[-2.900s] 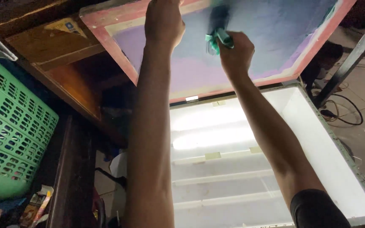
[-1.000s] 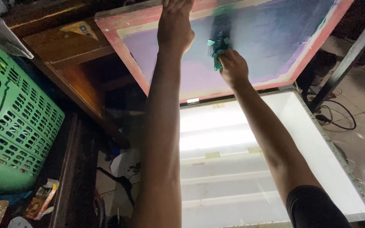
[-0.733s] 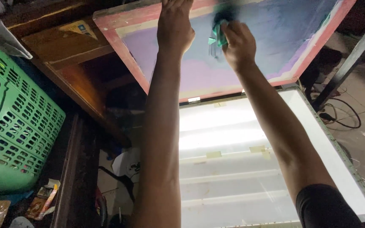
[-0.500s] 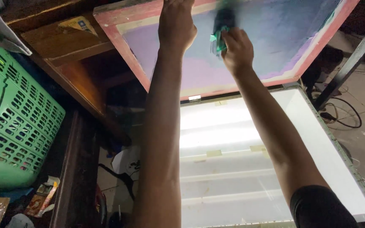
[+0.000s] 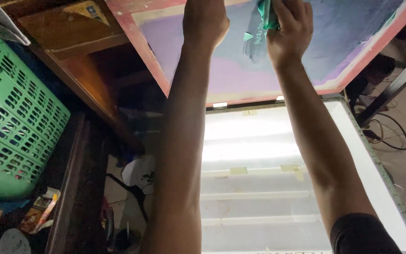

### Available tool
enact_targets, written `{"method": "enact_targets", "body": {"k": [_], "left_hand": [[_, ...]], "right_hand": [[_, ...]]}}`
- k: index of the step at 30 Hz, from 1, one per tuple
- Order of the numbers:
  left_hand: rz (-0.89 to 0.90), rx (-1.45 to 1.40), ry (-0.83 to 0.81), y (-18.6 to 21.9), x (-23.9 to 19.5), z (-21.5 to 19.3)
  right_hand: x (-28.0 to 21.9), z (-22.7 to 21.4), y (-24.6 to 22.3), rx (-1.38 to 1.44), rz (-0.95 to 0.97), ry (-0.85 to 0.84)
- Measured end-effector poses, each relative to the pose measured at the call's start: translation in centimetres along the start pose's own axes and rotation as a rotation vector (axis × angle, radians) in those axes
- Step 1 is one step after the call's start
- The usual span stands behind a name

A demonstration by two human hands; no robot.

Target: Coating a screen with green emulsion using a scraper, cleaning tools, and setting up the screen and film on a light box for exposure.

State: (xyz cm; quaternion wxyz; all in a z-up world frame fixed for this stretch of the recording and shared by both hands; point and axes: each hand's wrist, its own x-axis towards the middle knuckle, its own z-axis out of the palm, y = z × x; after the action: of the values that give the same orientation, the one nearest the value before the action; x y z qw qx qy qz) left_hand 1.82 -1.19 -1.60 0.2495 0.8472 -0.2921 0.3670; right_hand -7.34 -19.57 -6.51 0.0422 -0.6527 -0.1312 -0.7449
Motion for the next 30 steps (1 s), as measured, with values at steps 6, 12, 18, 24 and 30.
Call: {"method": "enact_targets", "body": {"k": [6,12,18,24,30], "left_hand": [[0.053,0.020,0.040,0.1,0.0,0.2],[0.353,0.185,0.092,1.6,-0.1,-2.8],[0.275,0.161,-0.018,1.0,-0.1,-1.3],[0.241,0.166,-0.033,1.9,0.2,-2.2],[0.218,0.187,-0.018,2.3,0.0,-2.3]], "right_hand": [[-7.8,0.6,1.0,-0.077,-0.010,-0.181],[-13.6,-0.8,0.4,-0.103,-0.024,-0.385],[-6.7,-0.3,0.4,0.058,0.004,-0.083],[-3.7,0.7,0.3,0.044,-0.032,-0.123],[-12.8,-0.4,-0.4,-0.103,-0.019,-0.389]]}}
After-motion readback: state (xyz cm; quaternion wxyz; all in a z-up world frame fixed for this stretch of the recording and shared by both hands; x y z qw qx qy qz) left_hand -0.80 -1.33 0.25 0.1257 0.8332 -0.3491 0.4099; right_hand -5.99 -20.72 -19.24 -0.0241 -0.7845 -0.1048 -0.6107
